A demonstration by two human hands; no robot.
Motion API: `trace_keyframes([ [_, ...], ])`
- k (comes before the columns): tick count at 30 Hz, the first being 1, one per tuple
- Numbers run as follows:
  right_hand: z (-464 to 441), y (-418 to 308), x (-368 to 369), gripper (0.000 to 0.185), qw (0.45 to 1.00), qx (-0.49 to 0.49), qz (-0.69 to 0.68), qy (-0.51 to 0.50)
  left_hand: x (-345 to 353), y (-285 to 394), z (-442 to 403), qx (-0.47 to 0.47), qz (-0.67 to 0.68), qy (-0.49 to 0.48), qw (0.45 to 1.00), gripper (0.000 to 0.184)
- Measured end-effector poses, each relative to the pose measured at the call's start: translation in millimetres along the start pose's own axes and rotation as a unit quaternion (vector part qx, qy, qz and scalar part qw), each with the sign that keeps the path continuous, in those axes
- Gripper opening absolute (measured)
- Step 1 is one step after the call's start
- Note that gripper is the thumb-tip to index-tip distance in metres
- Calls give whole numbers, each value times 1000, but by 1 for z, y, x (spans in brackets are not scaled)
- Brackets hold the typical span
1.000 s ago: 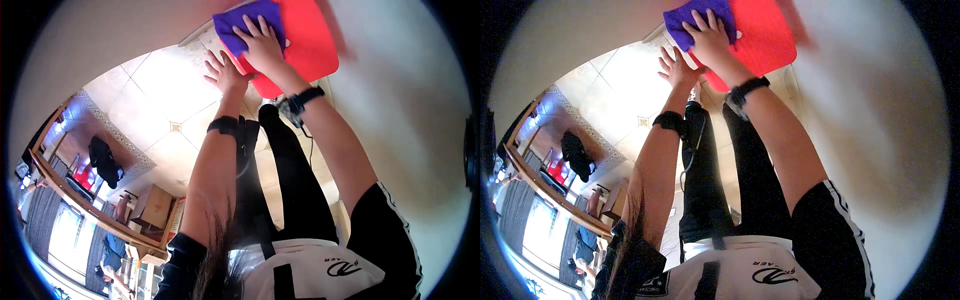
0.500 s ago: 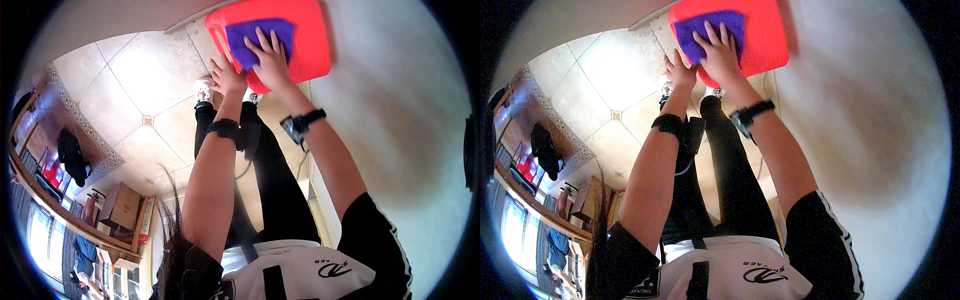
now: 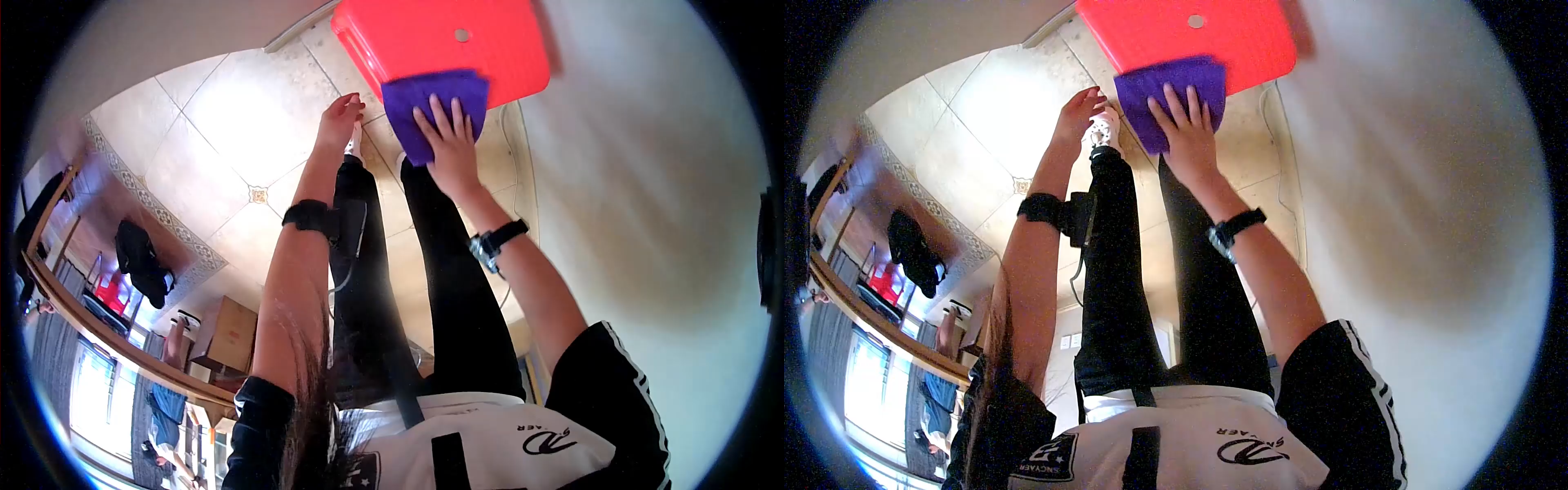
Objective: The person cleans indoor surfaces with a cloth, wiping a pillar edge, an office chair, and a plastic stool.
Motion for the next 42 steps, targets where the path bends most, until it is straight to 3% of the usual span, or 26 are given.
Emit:
trace_keyframes([
  [5, 26, -3, 17, 73, 999, 31, -3, 30, 40, 18, 20, 59, 50, -65, 995, 42],
  [8, 8, 17, -9, 79, 997, 72, 4, -20, 51, 33, 19, 57, -9, 7, 998, 44],
  [11, -8, 80, -31, 80, 981, 152, 53, 107, 48, 33, -2, 60, -62, 60, 994, 54],
  [13, -16, 125, -40, 69, 966, 134, 38, 220, 44, 41, -10, 56, -119, 71, 989, 56],
  [15, -22, 149, -45, 68, 962, 112, 38, 246, 35, 47, -31, 78, -165, 95, 979, 57],
  [17, -22, 147, -37, 70, 959, 111, 46, 256, 36, 49, -47, 67, -142, 54, 986, 57],
  [20, -15, 98, -34, 76, 974, 149, -4, 173, 43, 58, -35, 117, -124, 37, 985, 57],
  [22, -13, 55, -13, 75, 988, 100, -11, 115, 40, 67, -18, 30, -96, 75, 992, 55],
  [23, -11, 29, -9, 71, 993, 49, -72, 77, 37, 67, -22, 33, -101, 78, 991, 55],
  [25, -1, -4, 5, 64, 992, -87, -86, 27, 30, 70, -29, 82, -242, 122, 959, 51],
  [26, -1, -1, 7, 63, 990, -130, -51, 17, 26, 67, -33, -4, -235, 73, 969, 48],
  [28, -3, 15, -3, 59, 978, -204, -29, -24, 28, 68, -34, -27, -199, 57, 978, 48],
  [29, -5, 25, -13, 59, 971, -218, -94, -40, 28, 65, -33, -52, -157, 42, 985, 47],
  [31, -13, 58, -25, 63, 982, -187, -12, -9, 30, 68, -25, -46, -152, 47, 986, 46],
  [33, -15, 101, -50, 67, 992, -60, 114, -1, 34, 72, -13, -42, -144, 51, 987, 45],
  [35, -12, 137, -68, 71, 994, 42, 28, 97, 40, 76, -3, -52, -105, 44, 992, 44],
  [39, -18, 134, -65, 73, 983, 92, -5, 160, 37, 79, -11, -62, -123, 20, 990, 44],
  [42, -22, 89, -46, 75, 991, 98, -22, 89, 32, 72, -27, -64, -152, 51, 985, 46],
])
Point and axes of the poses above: each hand's wrist, its own z-axis away from the middle knuckle, its own x-axis out of the palm, y = z × x, the point moved 4 cm from there along -z, towards the middle knuckle, and after that the axes turned 13 degrees about -x, right-handed, at the moved point
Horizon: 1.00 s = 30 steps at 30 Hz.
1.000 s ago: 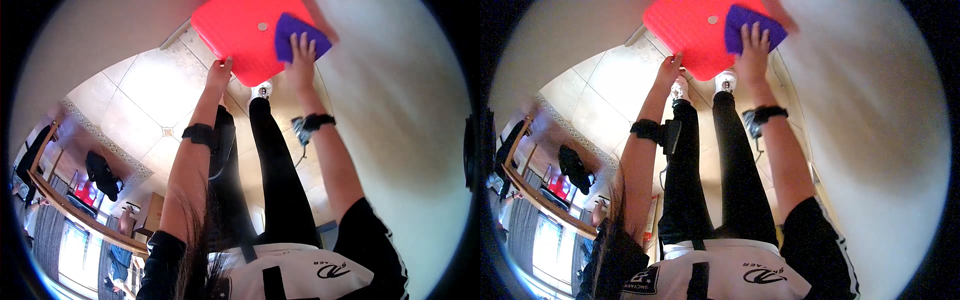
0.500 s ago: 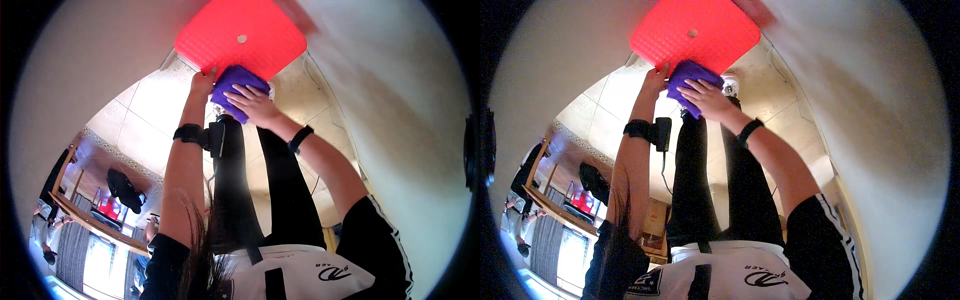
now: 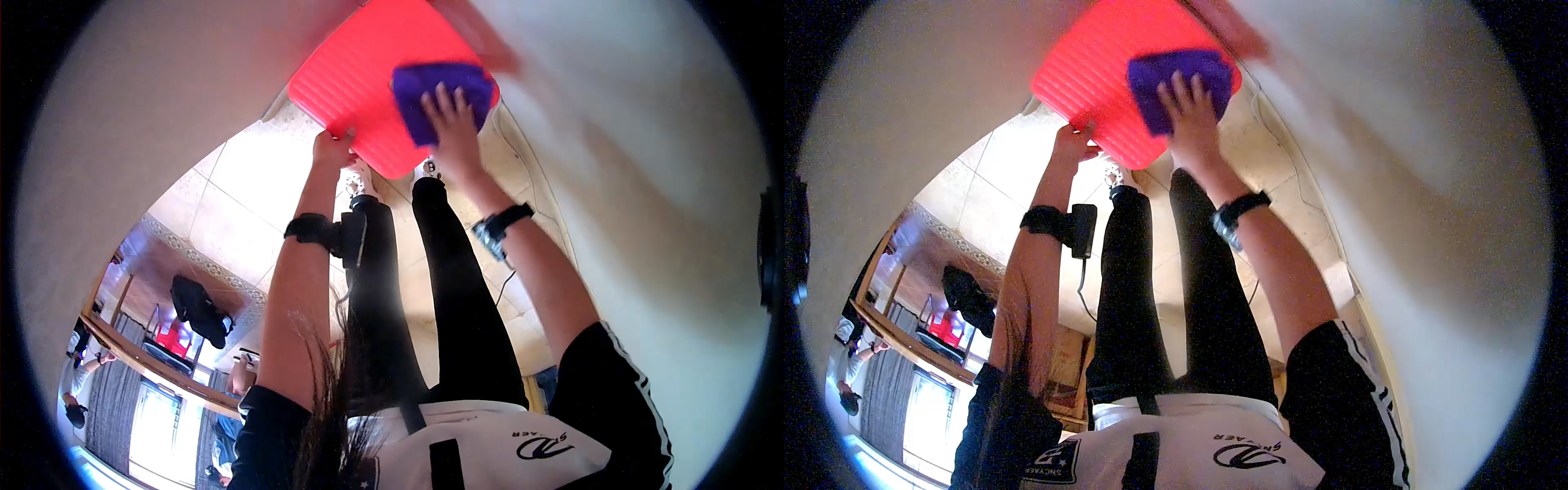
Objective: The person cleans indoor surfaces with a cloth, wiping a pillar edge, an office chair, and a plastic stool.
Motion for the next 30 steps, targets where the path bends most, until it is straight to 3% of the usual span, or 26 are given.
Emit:
trace_keyframes([
  [3, 7, -33, 15, 73, 1000, -21, 9, -10, 1, 0, 2, 28, 10, 58, 998, 56],
  [4, 2, -37, 10, 72, 1000, -6, 0, -6, 0, 5, 10, 43, 19, 64, 997, 73],
  [5, -3, -37, 6, 72, 1000, -9, 2, -6, 2, 7, 23, 44, 22, 64, 997, 73],
  [6, -9, -35, 4, 74, 1000, 5, -2, -13, -3, 19, 43, 142, -54, 201, 968, 82],
  [7, -17, -31, 1, 75, 1000, 20, -5, -19, -6, 34, 62, 235, -126, 332, 905, 90],
  [8, -27, -27, -1, 75, 1000, 19, 0, -17, -7, 44, 70, 238, -123, 332, 905, 90],
  [10, -53, -14, -8, 80, 998, 38, 41, 29, 5, 65, 82, 280, -405, 295, 819, 94],
  [11, -69, -8, -9, 80, 998, 39, 42, 28, 5, 72, 85, 280, -405, 294, 819, 94],
  [13, -97, 1, -22, 79, 994, 35, 70, 81, 22, 83, 89, 382, -507, 230, 738, 98],
  [14, -105, 4, -26, 79, 994, 35, 69, 79, 28, 87, 86, 408, -507, 241, 720, 108],
  [17, -112, 15, -35, 73, 994, 14, 78, 74, 38, 97, 77, 395, -461, 206, 768, 119],
  [21, -75, 19, -27, 71, 993, -15, 85, 86, 46, 97, 66, 341, -513, 194, 763, 129],
  [23, -50, 16, -22, 74, 998, 54, 25, -22, 48, 96, 61, 295, -545, 183, 763, 133],
  [27, -45, 14, -23, 75, 997, 58, 26, -45, 51, 98, 55, 268, -557, 167, 768, 136],
  [29, -71, 19, -26, 75, 992, 108, 29, -53, 51, 100, 56, 235, -576, 153, 768, 136],
  [30, -87, 22, -27, 68, 994, 96, 53, -25, 51, 100, 57, 231, -577, 153, 768, 136],
])
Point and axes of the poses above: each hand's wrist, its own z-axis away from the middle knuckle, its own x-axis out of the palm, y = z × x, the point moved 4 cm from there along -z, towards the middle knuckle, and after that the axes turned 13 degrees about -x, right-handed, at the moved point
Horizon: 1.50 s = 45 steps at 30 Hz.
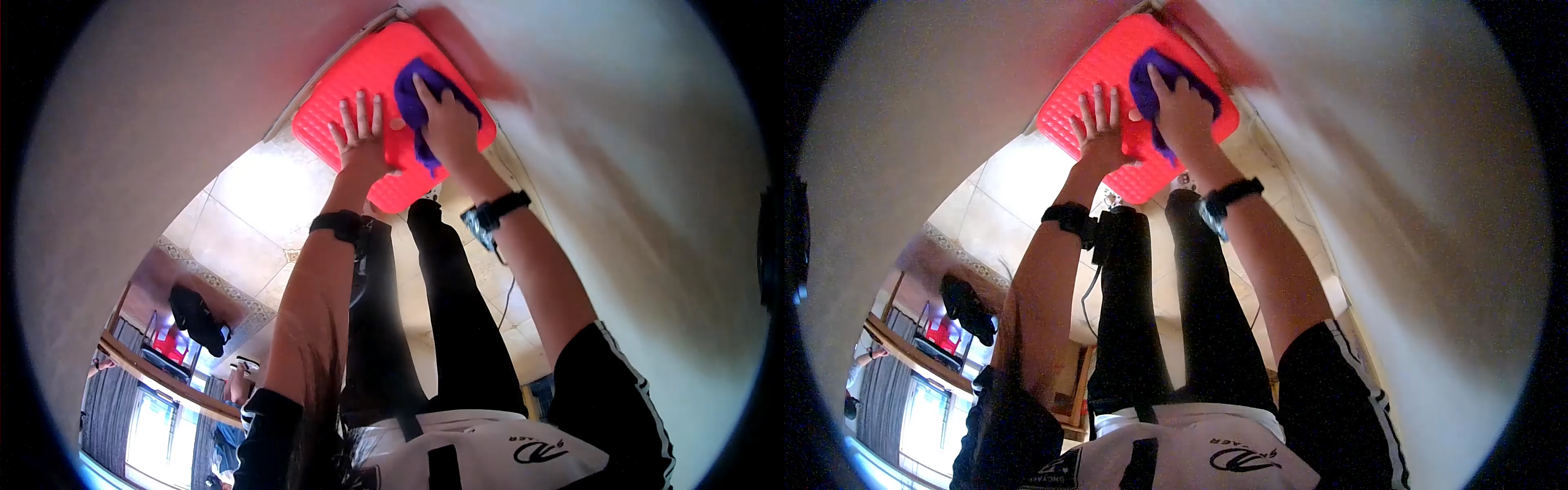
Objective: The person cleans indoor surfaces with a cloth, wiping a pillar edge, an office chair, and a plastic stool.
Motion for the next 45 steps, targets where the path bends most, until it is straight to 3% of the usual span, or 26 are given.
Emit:
trace_keyframes([
  [3, -55, 0, -10, 61, 999, -23, 23, 35, 1, 1, 0, -13, -15, -12, 1000, 135],
  [6, -76, 1, -14, 57, 998, -48, 46, 5, -1, 2, 2, -6, -18, -12, 1000, 134],
  [14, 8, 37, -9, 63, 998, 7, 9, -68, 1, 1, 0, -9, -14, -22, 1000, 136],
  [20, -23, 27, -11, 63, 1000, -8, -8, -11, 2, 0, 1, 6, -8, 2, 1000, 136],
  [23, -69, 10, -11, 55, 998, 13, -49, 36, 6, -3, -1, 23, 7, 22, 999, 135],
  [26, -82, -2, 8, 55, 982, 83, -167, 14, 15, -10, -3, 47, 4, 46, 998, 133],
  [31, -53, 2, 4, 57, 999, -2, -48, 3, 2, -9, 9, 70, 31, 128, 989, 133],
  [33, -29, -4, 6, 58, 999, 0, -47, 16, 2, -10, 19, 45, 25, 139, 989, 132],
  [35, -8, -12, 10, 62, 998, 6, -51, -26, 4, -18, 31, -59, 74, 173, 980, 133],
  [36, 0, -19, 15, 62, 998, 7, -57, -38, 10, -21, 35, -109, 99, 148, 978, 121],
  [37, 6, -28, 22, 62, 997, 10, -62, -50, 19, -21, 35, -109, 105, 151, 977, 121],
  [39, 19, -57, 32, 56, 994, -28, -89, -61, 44, -28, 36, -203, 147, 194, 949, 95],
  [40, 25, -73, 41, 54, 991, -59, -106, -60, 62, -33, 30, -121, 229, 263, 929, 77],
  [41, 29, -90, 43, 54, 989, -89, -95, -66, 70, -36, 27, -61, 242, 285, 926, 70],
  [43, 28, -98, 44, 51, 988, -108, -88, -70, 59, -48, 37, -7, 298, 285, 911, 70],
  [44, 28, -93, 38, 51, 986, -134, -64, -81, 47, -49, 52, 42, 168, 311, 934, 84],
  [45, 23, -85, 31, 51, 982, -158, -43, -92, 53, -62, 49, 49, 280, 250, 925, 106],
])
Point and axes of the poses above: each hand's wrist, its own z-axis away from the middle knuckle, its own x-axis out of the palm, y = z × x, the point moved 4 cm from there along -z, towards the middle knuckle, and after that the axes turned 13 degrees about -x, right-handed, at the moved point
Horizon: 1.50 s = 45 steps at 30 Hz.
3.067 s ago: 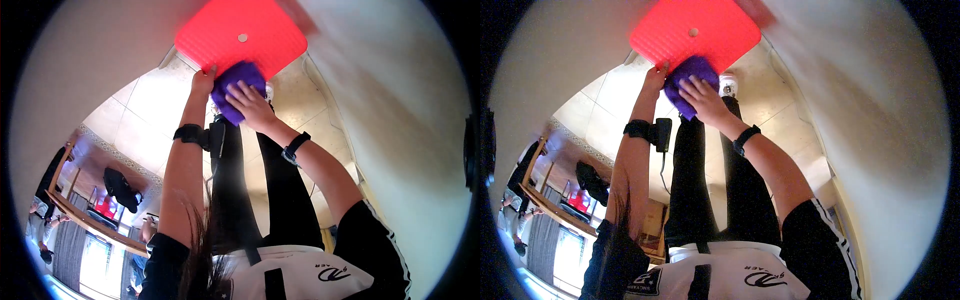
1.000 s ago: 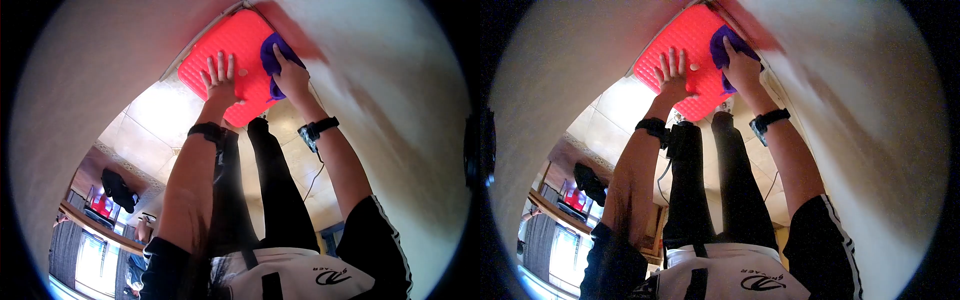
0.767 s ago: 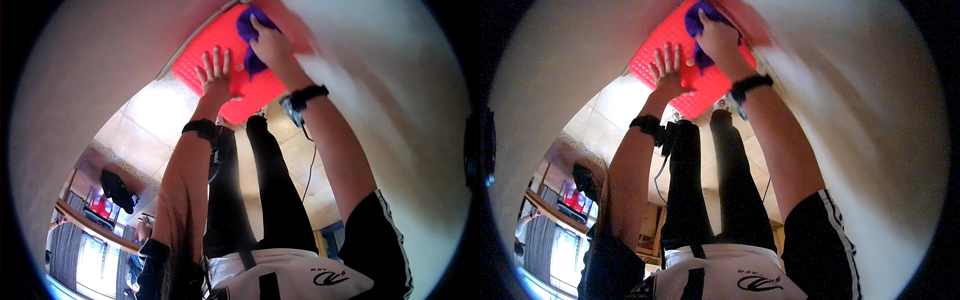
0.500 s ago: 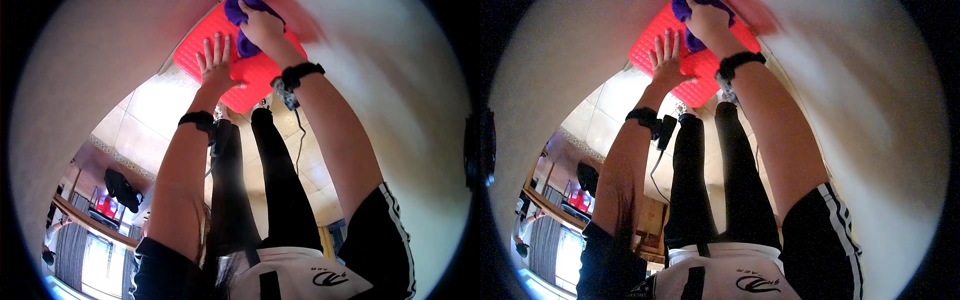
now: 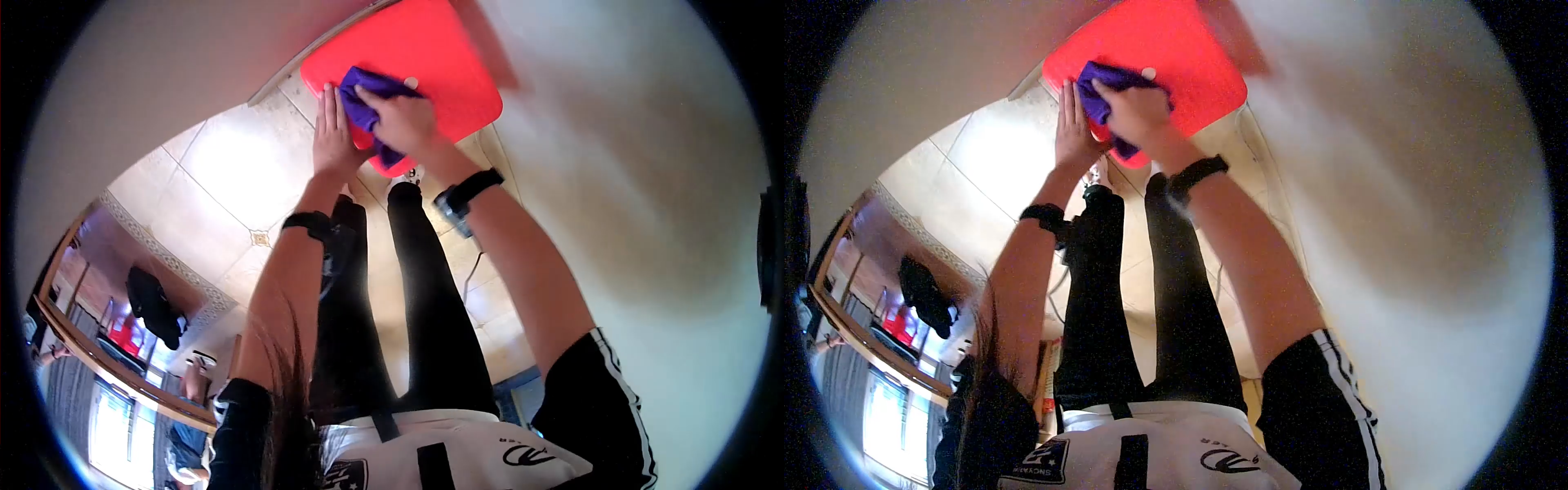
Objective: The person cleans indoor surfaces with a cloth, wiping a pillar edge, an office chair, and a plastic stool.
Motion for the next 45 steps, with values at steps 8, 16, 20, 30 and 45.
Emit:
trace_keyframes([
  [8, 7, 90, -31, 54, 969, 240, 47, 48, -8, 4, 2, -40, -49, -32, 998, 123],
  [16, 29, -33, 35, 64, 995, 95, -24, 7, 11, -9, 1, -34, -166, 9, 985, 121],
  [20, 42, -23, 22, 61, 997, 71, -16, -4, -6, 4, -1, -66, -168, -116, 977, 128],
  [30, 134, -39, 58, 66, 986, 161, 13, -39, -6, 6, 5, -30, -195, -105, 975, 128],
  [45, 109, -58, 73, 75, 943, 288, -117, 121, 5, 13, 16, 138, -222, -95, 961, 101],
])
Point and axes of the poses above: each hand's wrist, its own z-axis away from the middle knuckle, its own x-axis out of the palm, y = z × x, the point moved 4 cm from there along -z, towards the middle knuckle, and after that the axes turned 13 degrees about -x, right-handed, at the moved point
